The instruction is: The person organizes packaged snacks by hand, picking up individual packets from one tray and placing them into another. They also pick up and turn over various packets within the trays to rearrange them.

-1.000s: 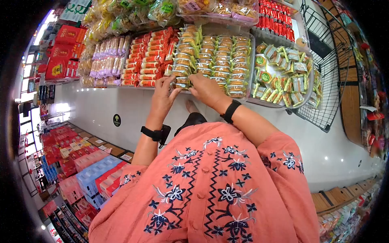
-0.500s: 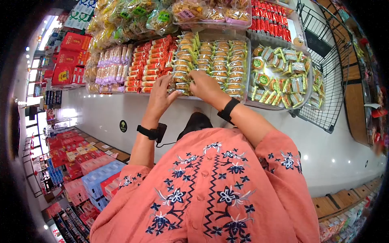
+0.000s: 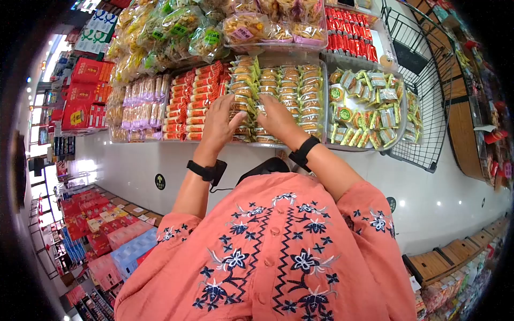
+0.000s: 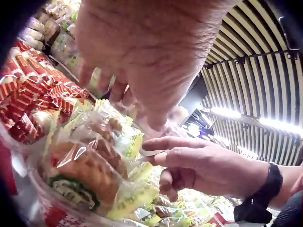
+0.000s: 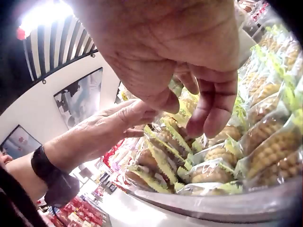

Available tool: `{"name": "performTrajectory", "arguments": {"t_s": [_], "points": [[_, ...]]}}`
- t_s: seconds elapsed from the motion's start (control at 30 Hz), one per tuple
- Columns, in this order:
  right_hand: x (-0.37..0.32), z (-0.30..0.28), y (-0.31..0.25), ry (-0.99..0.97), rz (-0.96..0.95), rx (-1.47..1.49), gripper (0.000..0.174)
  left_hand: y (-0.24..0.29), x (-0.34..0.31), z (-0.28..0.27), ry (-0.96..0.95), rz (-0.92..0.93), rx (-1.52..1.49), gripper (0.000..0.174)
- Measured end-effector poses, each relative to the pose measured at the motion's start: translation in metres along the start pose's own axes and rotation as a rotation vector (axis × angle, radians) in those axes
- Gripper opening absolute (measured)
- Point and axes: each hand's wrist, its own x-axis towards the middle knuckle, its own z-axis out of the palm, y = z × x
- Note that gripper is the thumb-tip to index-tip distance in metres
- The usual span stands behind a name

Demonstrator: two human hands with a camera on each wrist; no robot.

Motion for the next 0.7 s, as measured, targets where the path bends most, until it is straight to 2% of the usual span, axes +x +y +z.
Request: {"name": "performTrajectory", "arguments": {"t_s": [0.13, 0.23, 0.27, 0.37, 0.7], "points": [[0.014, 0.003, 0.003, -0.006, 0.022, 0.009, 0.061, -0.006, 0.022, 0.002, 0.033, 0.057, 0.018, 0.065], [0.022, 0.009, 0.005, -0.037, 0.075, 0.066, 0.062, -0.017, 0.029, 0.009, -0.028, 0.055, 0.021, 0.064], [0.024, 0.019, 0.016, 0.029, 0.006, 0.042, 0.063, -0.021, 0.030, 0.012, -0.049, 0.056, 0.033, 0.064], [0.025, 0.016, 0.005, -0.021, 0.124, 0.073, 0.063, -0.024, 0.037, 0.008, -0.062, 0.058, -0.024, 0.064], [0.031, 0.020, -0.001, -0.097, 0.287, 0.148, 0.060, -0.038, 0.080, 0.016, -0.079, 0.130, 0.022, 0.064]]}}
